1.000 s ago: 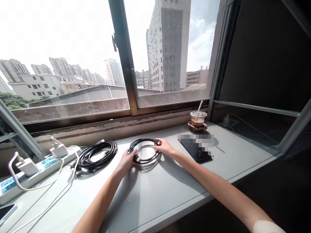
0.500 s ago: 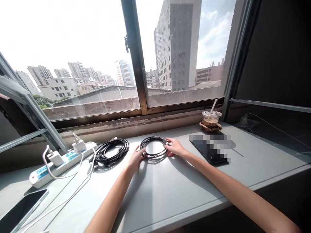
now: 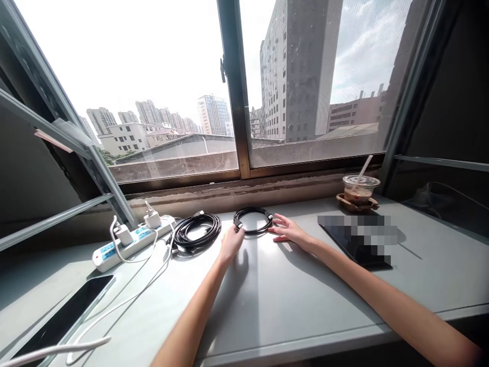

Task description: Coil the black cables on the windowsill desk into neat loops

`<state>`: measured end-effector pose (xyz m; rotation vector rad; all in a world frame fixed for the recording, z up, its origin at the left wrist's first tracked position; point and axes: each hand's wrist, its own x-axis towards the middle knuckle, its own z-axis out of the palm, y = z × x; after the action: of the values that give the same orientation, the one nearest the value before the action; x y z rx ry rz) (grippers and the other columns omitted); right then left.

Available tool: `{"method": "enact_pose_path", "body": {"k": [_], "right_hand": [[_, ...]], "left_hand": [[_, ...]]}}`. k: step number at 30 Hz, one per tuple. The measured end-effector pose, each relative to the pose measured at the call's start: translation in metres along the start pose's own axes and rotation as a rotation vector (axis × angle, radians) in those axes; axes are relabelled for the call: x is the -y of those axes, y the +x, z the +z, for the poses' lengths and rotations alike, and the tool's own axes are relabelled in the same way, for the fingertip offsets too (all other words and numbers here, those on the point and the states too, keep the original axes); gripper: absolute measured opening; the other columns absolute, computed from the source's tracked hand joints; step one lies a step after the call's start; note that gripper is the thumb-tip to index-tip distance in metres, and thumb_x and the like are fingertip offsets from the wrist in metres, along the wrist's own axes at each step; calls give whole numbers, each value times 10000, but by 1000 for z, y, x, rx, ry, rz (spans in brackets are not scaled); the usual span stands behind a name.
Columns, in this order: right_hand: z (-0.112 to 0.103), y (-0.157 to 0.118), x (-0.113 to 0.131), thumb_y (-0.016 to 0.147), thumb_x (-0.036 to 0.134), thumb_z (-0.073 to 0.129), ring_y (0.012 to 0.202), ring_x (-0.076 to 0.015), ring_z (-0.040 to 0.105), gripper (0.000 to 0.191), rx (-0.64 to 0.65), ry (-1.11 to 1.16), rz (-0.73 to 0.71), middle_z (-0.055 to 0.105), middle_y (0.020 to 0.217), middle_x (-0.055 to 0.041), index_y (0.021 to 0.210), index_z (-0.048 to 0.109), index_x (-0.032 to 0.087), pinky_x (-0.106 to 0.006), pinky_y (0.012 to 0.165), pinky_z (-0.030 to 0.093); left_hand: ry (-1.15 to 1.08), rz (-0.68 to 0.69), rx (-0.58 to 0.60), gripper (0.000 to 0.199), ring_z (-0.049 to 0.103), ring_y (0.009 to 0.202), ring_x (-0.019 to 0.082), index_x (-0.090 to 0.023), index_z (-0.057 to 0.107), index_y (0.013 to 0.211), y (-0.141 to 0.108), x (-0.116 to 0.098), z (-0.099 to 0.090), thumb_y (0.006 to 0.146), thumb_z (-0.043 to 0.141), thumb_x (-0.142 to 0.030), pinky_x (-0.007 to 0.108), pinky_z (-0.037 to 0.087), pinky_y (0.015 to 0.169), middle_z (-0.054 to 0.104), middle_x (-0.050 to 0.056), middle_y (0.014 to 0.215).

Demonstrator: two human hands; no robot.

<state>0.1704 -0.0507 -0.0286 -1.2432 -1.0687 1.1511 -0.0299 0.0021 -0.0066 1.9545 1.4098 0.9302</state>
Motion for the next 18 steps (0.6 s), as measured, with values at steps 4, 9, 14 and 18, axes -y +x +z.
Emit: {"method": "enact_pose_path", "body": {"k": [4, 9, 14, 18], "right_hand": [[-11, 6, -4, 812, 211, 514, 1177, -218, 502, 639, -128, -266, -77, 415, 1362, -153, 1412, 295, 174, -321, 823, 547], [-22, 6, -8, 892, 291, 378, 1295, -255, 357, 542, -228, -1129, -111, 387, 1400, -145, 1413, 327, 149, -404, 1063, 297], [-18, -1, -4, 939, 376, 256, 1372, -297, 214, 561, -111, -1349, 37, 262, 1475, -191, 1429, 307, 109, -426, 1088, 183], [-16, -3, 5, 936, 389, 267, 1377, -287, 206, 570, -75, -1365, 33, 264, 1476, -188, 1431, 306, 108, -391, 1086, 177]], "left_hand": [[194, 67, -135, 330, 431, 1163, 311, -114, 620, 1059, 1, -1, -12, 778, 472, -204, 458, 231, 1029, 577, 166, 1140], [606, 50, -346, 463, 412, 1142, 313, -99, 505, 1205, 8, 12, -31, 798, 515, -321, 420, 278, 993, 503, 177, 1185], [688, -59, -193, 377, 459, 1124, 301, -153, 523, 1147, 15, 27, -42, 818, 479, -333, 397, 336, 928, 523, 163, 1164], [709, -110, -193, 448, 518, 1067, 322, -104, 475, 1212, 19, 29, -46, 818, 447, -316, 415, 345, 899, 542, 198, 1155]]}}
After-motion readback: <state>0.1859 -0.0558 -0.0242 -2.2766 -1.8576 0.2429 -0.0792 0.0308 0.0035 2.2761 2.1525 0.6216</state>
